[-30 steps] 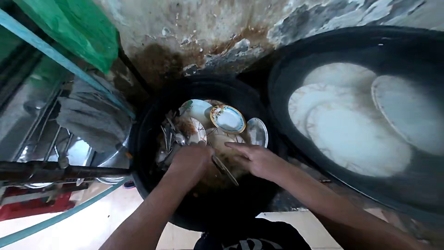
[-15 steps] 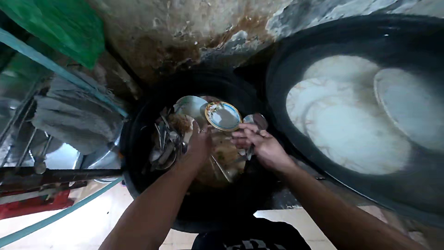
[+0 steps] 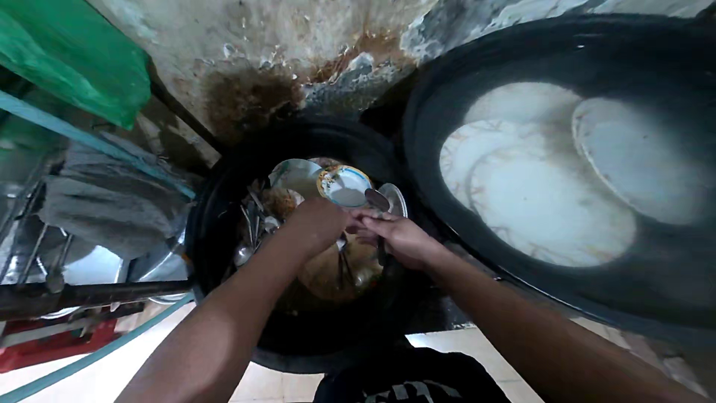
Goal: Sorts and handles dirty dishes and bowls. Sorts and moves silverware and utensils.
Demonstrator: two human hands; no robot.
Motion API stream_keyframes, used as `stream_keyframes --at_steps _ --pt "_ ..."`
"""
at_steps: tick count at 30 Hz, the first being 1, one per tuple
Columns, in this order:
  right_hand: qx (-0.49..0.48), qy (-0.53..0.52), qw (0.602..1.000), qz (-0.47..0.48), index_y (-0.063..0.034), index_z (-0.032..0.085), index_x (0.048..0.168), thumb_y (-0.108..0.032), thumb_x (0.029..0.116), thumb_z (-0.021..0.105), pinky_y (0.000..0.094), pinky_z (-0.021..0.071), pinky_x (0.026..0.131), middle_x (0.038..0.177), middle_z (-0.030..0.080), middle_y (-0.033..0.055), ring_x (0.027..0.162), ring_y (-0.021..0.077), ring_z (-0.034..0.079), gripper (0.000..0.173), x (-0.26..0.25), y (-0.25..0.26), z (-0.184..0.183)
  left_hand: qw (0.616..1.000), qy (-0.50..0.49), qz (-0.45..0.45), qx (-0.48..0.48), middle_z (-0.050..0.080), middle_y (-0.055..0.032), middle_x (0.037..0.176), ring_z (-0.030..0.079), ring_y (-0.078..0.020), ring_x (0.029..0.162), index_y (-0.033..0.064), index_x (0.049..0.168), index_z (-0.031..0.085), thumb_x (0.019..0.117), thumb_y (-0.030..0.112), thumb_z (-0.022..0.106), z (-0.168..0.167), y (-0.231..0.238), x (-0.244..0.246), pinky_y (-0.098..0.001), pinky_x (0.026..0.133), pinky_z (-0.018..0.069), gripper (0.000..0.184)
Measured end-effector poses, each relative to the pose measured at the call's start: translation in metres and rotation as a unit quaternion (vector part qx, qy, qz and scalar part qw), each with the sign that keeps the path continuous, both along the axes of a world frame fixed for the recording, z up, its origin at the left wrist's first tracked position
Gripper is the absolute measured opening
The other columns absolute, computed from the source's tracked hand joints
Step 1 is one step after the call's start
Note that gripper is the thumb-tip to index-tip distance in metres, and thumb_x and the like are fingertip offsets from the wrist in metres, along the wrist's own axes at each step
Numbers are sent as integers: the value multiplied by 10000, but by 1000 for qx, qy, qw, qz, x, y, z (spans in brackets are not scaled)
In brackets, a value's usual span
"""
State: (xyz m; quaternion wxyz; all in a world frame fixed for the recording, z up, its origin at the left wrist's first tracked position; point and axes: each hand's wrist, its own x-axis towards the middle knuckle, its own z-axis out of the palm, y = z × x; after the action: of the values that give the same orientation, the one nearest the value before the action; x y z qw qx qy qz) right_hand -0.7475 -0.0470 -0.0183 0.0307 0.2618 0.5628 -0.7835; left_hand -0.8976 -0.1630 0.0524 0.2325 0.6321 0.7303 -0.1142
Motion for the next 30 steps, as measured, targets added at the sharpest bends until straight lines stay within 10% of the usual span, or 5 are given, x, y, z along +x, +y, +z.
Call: stream_keyframes --at_steps 5,9,12,22,30 --pt "8 1 999 38 -62 518 1426 -160 1081 459 328 550 928 1170 671 63 1029 127 658 364 6 -3 7 993 -7 116 3 701 -176 1058 678 -368 1027 40 1066 705 1027 225 603 52 24 13 -589 860 540 215" --pt "-6 3 999 34 -38 620 1126 -131 1087 440 320 570 830 953 721 63 888 146 689 207 3 -2 0 968 -74 230 67 696 -145 1022 678 -322 991 54 1028 708 1036 287 593 42 20 9 -557 851 541 260" --pt "36 -34 998 38 -16 612 1199 -163 1093 456 293 565 759 861 668 45 778 124 657 239 3 -6 4 904 -237 324 143 685 -168 1095 659 -290 999 10 1162 679 1053 316 591 10 -3 4 -522 890 526 337" --pt "9 -69 994 -82 -81 654 1138 -151 1047 571 186 363 413 590 459 -24 429 45 392 142 -1 -7 3 926 -65 307 -211 611 -247 1314 618 -453 1170 30 1357 592 1045 154 527 -87 -62 59 -619 904 530 342" --pt "124 -17 992 -23 -20 684 1185 -82 1046 544 335 569 924 1112 731 80 1003 150 700 206 -11 -24 -3 967 -50 248 -11 692 -154 1172 681 -356 1081 110 1252 658 1074 224 505 -11 -50 28 -565 882 554 261"
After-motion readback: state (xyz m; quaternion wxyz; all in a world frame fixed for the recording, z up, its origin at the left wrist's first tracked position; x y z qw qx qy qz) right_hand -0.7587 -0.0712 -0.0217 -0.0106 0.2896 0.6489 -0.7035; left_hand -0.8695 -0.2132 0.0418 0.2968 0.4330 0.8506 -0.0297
